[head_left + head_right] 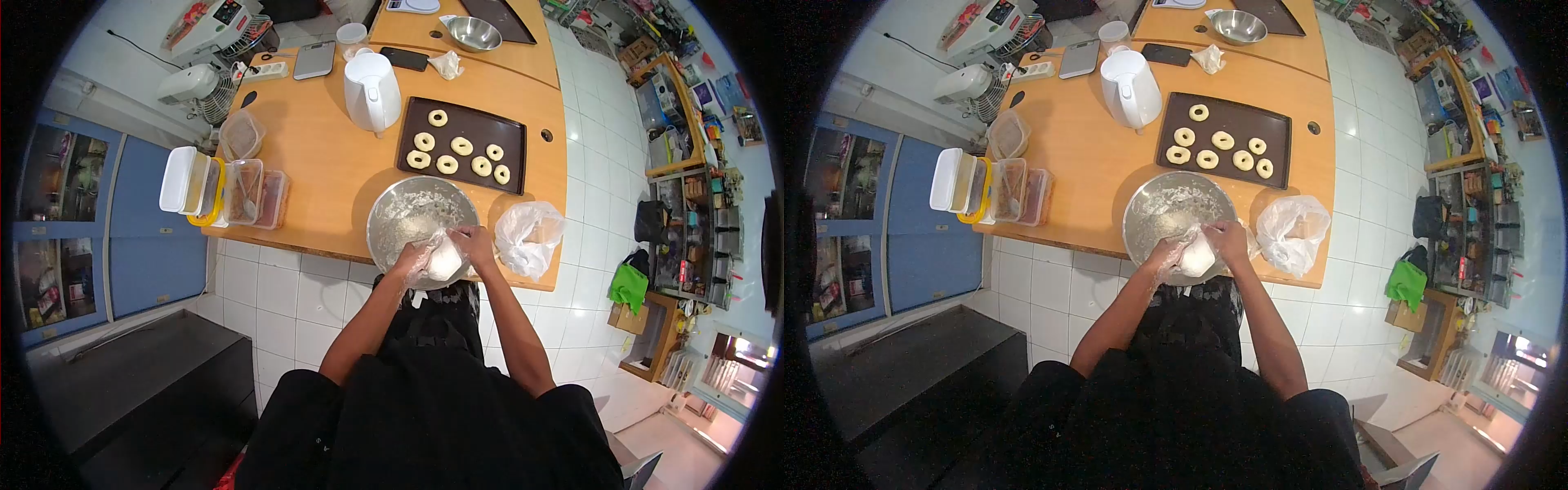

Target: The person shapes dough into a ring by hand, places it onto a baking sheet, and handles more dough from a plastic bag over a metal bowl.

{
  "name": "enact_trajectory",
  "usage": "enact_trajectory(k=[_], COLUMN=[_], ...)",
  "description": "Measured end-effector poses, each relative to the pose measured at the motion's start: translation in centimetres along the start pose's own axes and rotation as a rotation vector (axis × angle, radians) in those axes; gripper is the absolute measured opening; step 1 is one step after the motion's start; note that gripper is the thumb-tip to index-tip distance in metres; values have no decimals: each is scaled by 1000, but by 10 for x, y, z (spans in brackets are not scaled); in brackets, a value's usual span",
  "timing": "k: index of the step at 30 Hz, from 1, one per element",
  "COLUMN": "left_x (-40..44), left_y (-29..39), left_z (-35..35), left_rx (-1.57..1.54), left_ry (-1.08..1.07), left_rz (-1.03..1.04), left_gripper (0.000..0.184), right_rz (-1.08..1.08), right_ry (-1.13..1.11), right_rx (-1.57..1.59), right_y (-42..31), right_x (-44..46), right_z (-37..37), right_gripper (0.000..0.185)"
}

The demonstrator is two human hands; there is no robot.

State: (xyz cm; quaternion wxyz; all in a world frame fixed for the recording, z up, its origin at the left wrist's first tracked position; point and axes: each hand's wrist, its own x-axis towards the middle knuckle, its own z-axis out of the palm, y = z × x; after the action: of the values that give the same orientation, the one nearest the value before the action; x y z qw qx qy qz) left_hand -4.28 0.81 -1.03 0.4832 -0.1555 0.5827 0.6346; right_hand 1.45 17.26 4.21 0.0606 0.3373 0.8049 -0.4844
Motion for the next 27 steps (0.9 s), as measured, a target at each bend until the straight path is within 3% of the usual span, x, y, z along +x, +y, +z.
enact_trajectory(k=[3,5,6,9,12,15,24,27], left_x=[-16,-4,3,18,28,1,12,21], left_y=[11,-14,-14,-21,-28,-18,-7,-15], left_z=[3,-4,-9,-11,-22,-9,-19,-27], left_rx=[-28,-144,19,-39,33,-141,42,-10], left_ry=[-28,-51,-59,-106,-168,-40,-125,-123], left_rz=[33,57,55,-10,85,59,50,5], left_gripper=[59,58,52,47,42,37,34,42], right_rz=[-113,-35,9,-37,-16,32,45,75], right_ry=[109,106,103,49,64,50,33,-11], right_rx=[-4,-8,-7,22,40,58,139,232], right_y=[20,20,19,19,15,9,18,30], right_x=[3,8,9,11,13,10,15,22], right_z=[16,10,9,5,3,3,14,16], right_gripper=[32,32,33,32,33,32,32,31])
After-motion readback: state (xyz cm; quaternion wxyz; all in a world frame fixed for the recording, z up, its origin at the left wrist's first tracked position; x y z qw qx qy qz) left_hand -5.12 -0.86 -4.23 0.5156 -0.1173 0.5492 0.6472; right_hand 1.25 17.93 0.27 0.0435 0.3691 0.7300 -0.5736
